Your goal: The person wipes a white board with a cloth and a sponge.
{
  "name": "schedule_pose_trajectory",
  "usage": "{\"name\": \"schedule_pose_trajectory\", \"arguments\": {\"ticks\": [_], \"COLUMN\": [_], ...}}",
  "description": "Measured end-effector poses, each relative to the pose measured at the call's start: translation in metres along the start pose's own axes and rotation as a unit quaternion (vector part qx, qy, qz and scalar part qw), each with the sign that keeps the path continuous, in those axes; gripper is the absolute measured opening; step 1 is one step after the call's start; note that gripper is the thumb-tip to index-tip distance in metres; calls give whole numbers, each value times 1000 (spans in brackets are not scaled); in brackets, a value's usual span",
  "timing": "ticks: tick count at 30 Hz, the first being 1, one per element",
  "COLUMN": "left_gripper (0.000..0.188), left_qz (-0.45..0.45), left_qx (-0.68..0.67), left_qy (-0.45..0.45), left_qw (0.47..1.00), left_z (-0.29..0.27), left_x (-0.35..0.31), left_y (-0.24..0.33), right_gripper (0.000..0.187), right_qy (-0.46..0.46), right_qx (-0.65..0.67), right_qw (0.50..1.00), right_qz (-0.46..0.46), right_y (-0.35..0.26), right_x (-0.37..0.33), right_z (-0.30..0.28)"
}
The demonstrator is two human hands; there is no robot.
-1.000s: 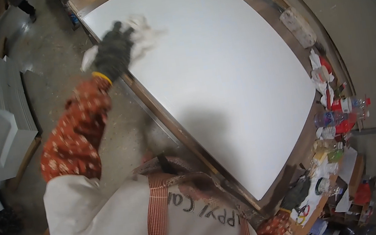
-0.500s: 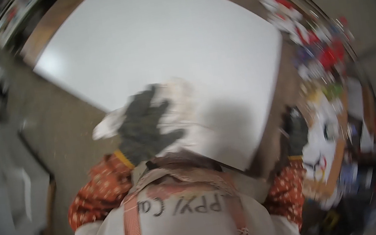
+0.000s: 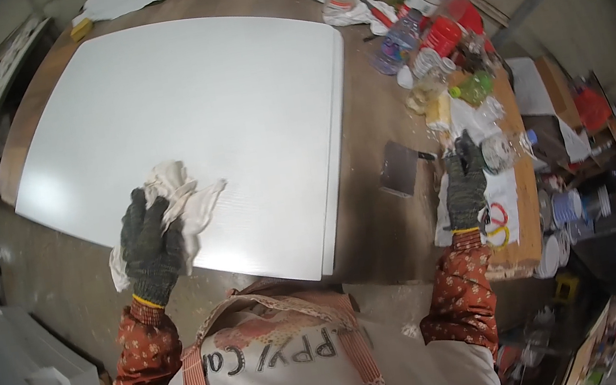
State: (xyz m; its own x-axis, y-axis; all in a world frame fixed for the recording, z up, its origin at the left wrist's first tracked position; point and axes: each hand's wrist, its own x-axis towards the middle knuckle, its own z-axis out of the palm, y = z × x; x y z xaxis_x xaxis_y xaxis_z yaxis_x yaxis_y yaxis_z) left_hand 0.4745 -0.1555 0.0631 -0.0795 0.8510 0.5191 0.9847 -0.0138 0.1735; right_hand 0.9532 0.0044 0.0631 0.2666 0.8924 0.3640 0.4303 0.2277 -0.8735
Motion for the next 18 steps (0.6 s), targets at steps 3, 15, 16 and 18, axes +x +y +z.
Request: {"name": "schedule_pose_trajectory", "arguments": {"ticks": [3,15,16,18], "left_gripper": [60,44,40,37], "left_qz": [-24,-48,-18,-274], "left_qx": [-24,53,90,-425], "left_qy": [-46,34,136,146], "left_qw": [998,997,986,850], "left_z": [-4,-6,-13,-14], "left_x": [3,-18,-27,-42], "left_y": [5,-32,-41,-63], "right_gripper": [52,54,52,51], "right_qy": [0,43,23,17], "right_qx": [-142,-439,-445,-460], "right_qw": [989,868,869,843], "right_qz": [-44,-230,-216,-279], "right_y": [10,87,70,70], "right_x": [63,182,171,176], "right_z": [26,101,103,89]}}
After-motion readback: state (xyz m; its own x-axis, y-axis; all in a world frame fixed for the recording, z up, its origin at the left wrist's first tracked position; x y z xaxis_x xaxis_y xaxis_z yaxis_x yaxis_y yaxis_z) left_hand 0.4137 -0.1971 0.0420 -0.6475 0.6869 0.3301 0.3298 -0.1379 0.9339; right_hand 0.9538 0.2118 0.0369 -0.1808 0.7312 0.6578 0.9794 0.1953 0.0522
